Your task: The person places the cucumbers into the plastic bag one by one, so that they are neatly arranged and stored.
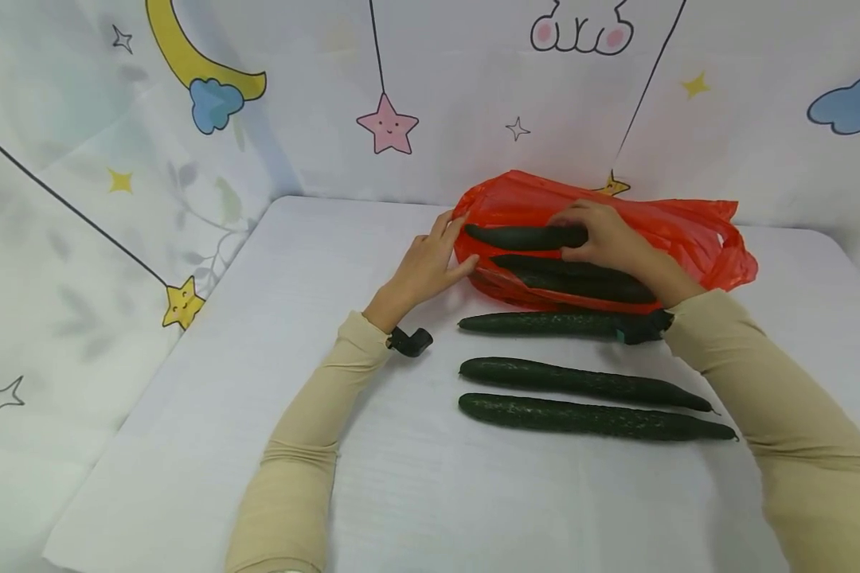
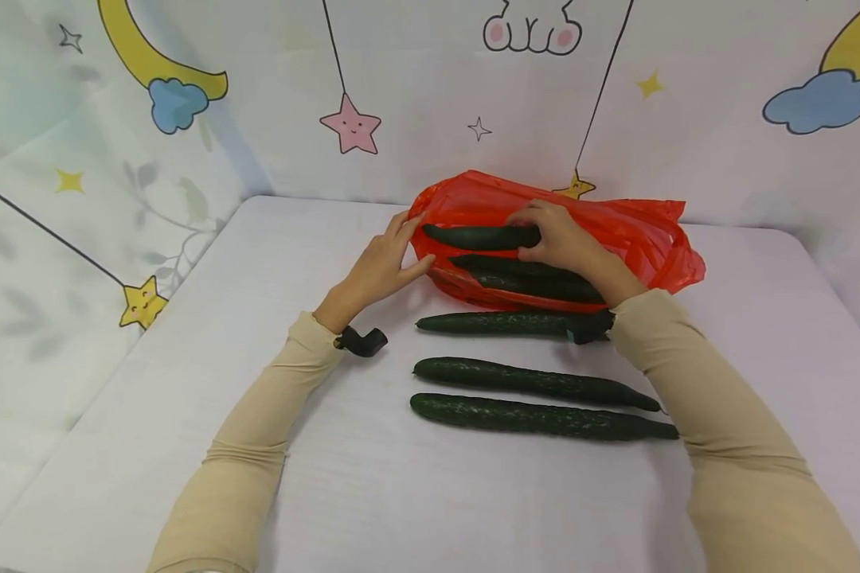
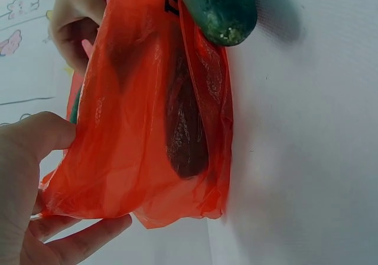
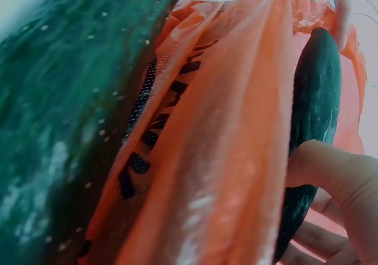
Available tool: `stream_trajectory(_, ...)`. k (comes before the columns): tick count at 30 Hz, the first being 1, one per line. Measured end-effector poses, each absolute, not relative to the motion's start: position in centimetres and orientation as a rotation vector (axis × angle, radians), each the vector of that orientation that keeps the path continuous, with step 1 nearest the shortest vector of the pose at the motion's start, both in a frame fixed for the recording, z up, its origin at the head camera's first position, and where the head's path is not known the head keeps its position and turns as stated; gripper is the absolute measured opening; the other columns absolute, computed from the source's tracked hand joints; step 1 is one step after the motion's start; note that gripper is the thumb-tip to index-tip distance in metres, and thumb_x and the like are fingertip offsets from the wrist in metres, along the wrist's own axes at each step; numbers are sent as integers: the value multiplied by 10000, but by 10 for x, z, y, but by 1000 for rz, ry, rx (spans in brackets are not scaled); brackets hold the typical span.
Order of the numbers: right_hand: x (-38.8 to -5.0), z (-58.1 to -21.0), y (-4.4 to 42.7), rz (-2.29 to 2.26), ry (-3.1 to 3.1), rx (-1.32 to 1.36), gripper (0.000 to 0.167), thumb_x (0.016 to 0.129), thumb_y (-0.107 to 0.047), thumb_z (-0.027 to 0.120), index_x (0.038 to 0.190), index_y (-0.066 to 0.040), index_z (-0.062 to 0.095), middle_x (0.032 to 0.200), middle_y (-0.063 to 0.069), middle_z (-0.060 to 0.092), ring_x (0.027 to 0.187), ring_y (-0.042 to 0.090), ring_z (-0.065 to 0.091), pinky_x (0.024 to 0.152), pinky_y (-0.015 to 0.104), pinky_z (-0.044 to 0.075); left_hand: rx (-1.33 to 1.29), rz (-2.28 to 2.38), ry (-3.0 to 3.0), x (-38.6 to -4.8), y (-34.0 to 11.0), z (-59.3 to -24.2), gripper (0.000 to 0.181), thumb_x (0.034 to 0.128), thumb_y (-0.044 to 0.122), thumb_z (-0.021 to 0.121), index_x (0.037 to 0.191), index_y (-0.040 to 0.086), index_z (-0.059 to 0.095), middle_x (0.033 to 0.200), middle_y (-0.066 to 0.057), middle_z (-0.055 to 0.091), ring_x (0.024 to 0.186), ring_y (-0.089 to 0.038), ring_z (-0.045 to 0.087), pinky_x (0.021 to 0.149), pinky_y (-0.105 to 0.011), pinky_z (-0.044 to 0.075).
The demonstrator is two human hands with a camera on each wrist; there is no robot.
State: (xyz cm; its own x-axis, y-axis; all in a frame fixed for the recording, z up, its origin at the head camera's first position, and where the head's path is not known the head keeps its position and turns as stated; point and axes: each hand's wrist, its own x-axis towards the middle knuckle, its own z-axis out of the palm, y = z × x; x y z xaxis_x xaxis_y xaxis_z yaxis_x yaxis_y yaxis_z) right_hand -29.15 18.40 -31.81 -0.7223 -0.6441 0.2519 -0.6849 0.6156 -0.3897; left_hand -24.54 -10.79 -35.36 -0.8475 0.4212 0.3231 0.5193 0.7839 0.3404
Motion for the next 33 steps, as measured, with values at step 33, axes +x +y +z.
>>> stream_trajectory(33,-323,-328,159,570,-3000,1173,398,805,63,698,1179,149,590,1166,329,605,1085,473,543,937,587,436,-740,-623,-2738,-243,-108,-353,641,974,332,563,1476,7,335,1499,-171,320,1207,-292,516,1011,-473,419)
